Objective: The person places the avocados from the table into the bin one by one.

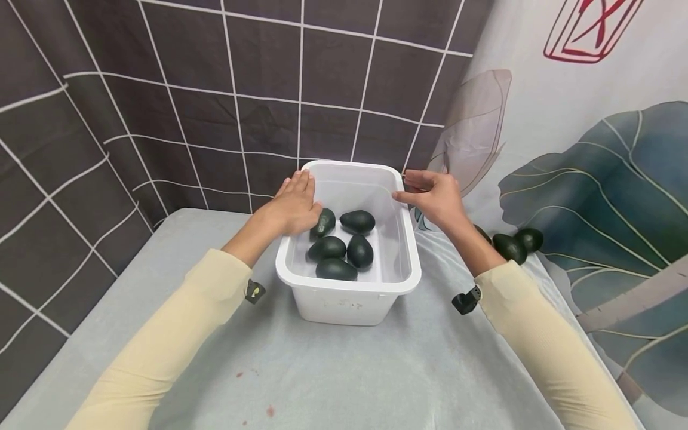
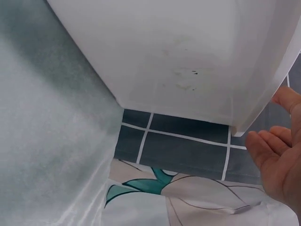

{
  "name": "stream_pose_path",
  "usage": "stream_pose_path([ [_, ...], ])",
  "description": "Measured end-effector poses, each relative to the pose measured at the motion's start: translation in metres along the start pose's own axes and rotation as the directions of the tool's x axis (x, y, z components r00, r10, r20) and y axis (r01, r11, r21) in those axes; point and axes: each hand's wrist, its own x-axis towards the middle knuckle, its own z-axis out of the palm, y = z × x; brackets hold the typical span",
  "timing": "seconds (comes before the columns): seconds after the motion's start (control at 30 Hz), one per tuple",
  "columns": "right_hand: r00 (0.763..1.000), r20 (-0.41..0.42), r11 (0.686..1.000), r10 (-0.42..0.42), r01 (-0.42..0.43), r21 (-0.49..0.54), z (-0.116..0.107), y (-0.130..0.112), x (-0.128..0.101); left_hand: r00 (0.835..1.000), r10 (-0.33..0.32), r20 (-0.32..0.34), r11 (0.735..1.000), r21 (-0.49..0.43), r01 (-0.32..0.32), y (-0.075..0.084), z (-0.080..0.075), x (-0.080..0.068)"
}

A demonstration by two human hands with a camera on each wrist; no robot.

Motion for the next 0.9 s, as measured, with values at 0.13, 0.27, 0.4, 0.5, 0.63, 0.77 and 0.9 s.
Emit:
stream_pose_path([
  [0.13, 1.000, -0.007, 1.000, 0.007, -0.007, 0.001, -0.001, 0.004, -0.003, 1.000, -0.001, 0.000, 1.000, 0.000, 0.001, 0.001, 0.000, 0.000],
  [0.27, 1.000, -0.011, 1.000, 0.013, -0.013, -0.005, -0.002, 0.008, -0.005, 1.000, -0.003, -0.002, 1.000, 0.005, 0.003, 0.002, 0.000, -0.001],
  [0.4, 1.000, -0.016, 1.000, 0.019, -0.019, 0.002, -0.003, 0.010, -0.007, 1.000, -0.003, 0.000, 1.000, 0.008, 0.003, 0.002, 0.000, -0.001],
  [0.5, 1.000, -0.021, 1.000, 0.020, -0.020, 0.004, -0.004, 0.011, -0.009, 1.000, -0.003, 0.002, 1.000, 0.011, 0.003, 0.002, -0.001, 0.000],
  [0.63, 0.999, -0.030, 1.000, 0.012, -0.012, 0.007, -0.005, 0.013, -0.010, 1.000, -0.001, 0.001, 1.000, 0.013, 0.001, 0.001, -0.001, 0.000],
  [0.77, 0.999, -0.037, 1.000, -0.005, 0.006, 0.015, -0.005, 0.015, -0.012, 1.000, 0.002, -0.003, 1.000, 0.016, -0.002, 0.001, 0.000, 0.000],
  [0.9, 0.999, -0.051, 1.000, -0.012, 0.012, 0.015, -0.005, 0.019, -0.013, 1.000, 0.000, -0.004, 1.000, 0.013, 0.000, 0.000, 0.001, 0.001],
])
